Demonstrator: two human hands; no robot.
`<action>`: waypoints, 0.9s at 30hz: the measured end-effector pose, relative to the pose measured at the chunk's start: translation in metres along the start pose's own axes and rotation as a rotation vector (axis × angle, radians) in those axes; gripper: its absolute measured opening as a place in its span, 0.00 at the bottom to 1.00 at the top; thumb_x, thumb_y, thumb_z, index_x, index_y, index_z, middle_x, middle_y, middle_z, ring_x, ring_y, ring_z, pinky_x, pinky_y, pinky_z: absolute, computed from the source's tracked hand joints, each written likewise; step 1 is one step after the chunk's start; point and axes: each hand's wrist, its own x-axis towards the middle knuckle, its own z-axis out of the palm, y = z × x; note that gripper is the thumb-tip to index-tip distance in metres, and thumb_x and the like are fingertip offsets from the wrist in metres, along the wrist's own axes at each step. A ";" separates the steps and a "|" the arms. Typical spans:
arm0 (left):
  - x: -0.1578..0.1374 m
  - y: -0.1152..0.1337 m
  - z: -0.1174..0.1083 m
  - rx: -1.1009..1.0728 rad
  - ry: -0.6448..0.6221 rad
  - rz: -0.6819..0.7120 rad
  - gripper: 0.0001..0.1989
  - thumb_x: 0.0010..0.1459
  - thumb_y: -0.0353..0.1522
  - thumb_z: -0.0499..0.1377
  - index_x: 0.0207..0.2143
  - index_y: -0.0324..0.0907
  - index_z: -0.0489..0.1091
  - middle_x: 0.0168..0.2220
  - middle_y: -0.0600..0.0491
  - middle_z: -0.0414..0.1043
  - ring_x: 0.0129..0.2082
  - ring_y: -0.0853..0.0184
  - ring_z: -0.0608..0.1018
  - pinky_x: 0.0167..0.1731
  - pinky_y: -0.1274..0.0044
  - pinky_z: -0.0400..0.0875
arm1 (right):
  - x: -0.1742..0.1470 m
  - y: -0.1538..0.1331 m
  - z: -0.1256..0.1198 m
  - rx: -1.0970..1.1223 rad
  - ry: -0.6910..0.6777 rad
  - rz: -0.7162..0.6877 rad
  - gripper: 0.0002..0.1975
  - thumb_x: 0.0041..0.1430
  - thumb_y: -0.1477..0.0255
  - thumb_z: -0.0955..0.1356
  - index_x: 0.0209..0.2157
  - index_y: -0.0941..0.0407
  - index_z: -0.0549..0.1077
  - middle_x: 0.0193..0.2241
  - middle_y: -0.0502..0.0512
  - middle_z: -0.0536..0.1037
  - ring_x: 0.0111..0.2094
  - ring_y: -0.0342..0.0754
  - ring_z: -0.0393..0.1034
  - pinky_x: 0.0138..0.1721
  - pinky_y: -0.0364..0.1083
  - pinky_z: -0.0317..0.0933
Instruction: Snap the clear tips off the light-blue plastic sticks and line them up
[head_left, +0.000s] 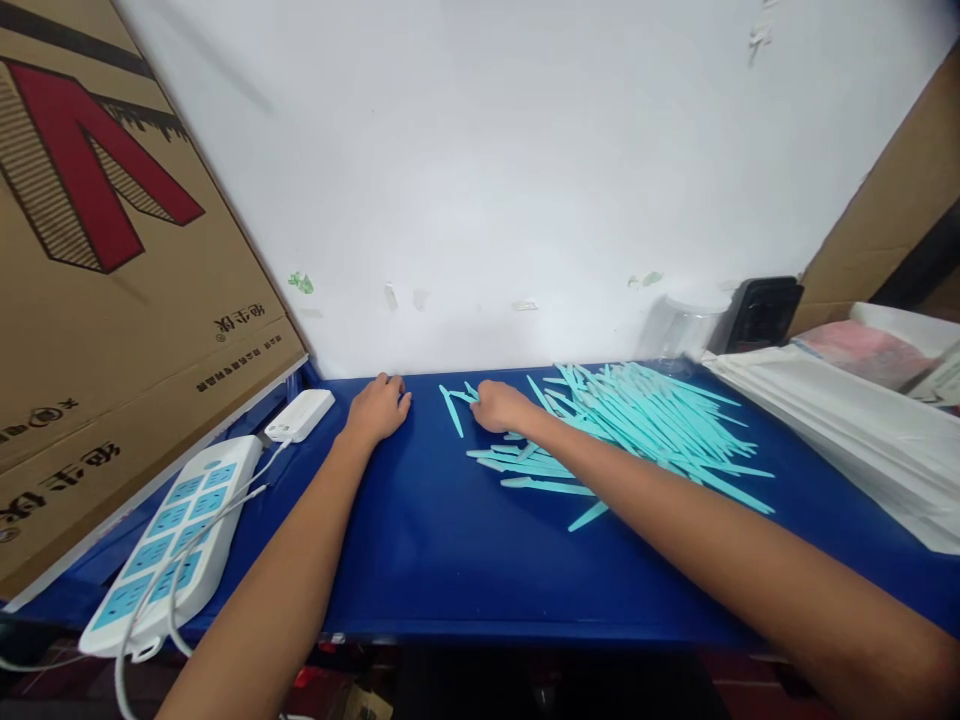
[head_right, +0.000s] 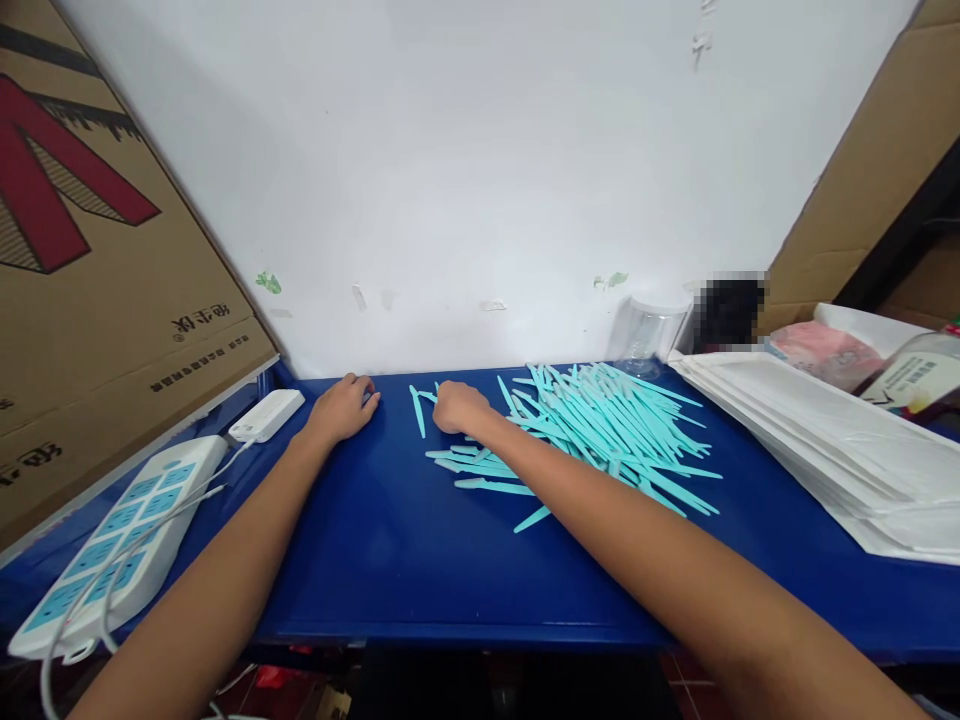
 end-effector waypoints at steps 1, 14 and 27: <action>0.000 0.002 0.001 0.005 0.013 -0.001 0.19 0.70 0.41 0.48 0.51 0.41 0.71 0.50 0.41 0.72 0.49 0.52 0.78 0.48 0.66 0.72 | 0.000 -0.005 0.002 -0.009 -0.003 -0.003 0.14 0.68 0.70 0.66 0.48 0.63 0.77 0.48 0.73 0.81 0.47 0.62 0.78 0.38 0.48 0.66; 0.002 0.000 0.002 0.055 -0.019 -0.042 0.15 0.67 0.31 0.49 0.50 0.40 0.70 0.50 0.39 0.72 0.46 0.51 0.80 0.44 0.65 0.74 | -0.001 -0.026 0.007 -0.061 0.014 -0.148 0.13 0.66 0.66 0.69 0.45 0.60 0.80 0.45 0.68 0.83 0.45 0.58 0.79 0.37 0.47 0.67; -0.004 0.016 -0.025 0.001 0.182 -0.010 0.17 0.68 0.40 0.52 0.43 0.40 0.75 0.46 0.39 0.74 0.51 0.48 0.75 0.48 0.63 0.71 | -0.077 0.087 -0.026 0.038 -0.023 -0.467 0.20 0.59 0.52 0.72 0.40 0.54 0.77 0.38 0.58 0.80 0.35 0.51 0.73 0.29 0.46 0.57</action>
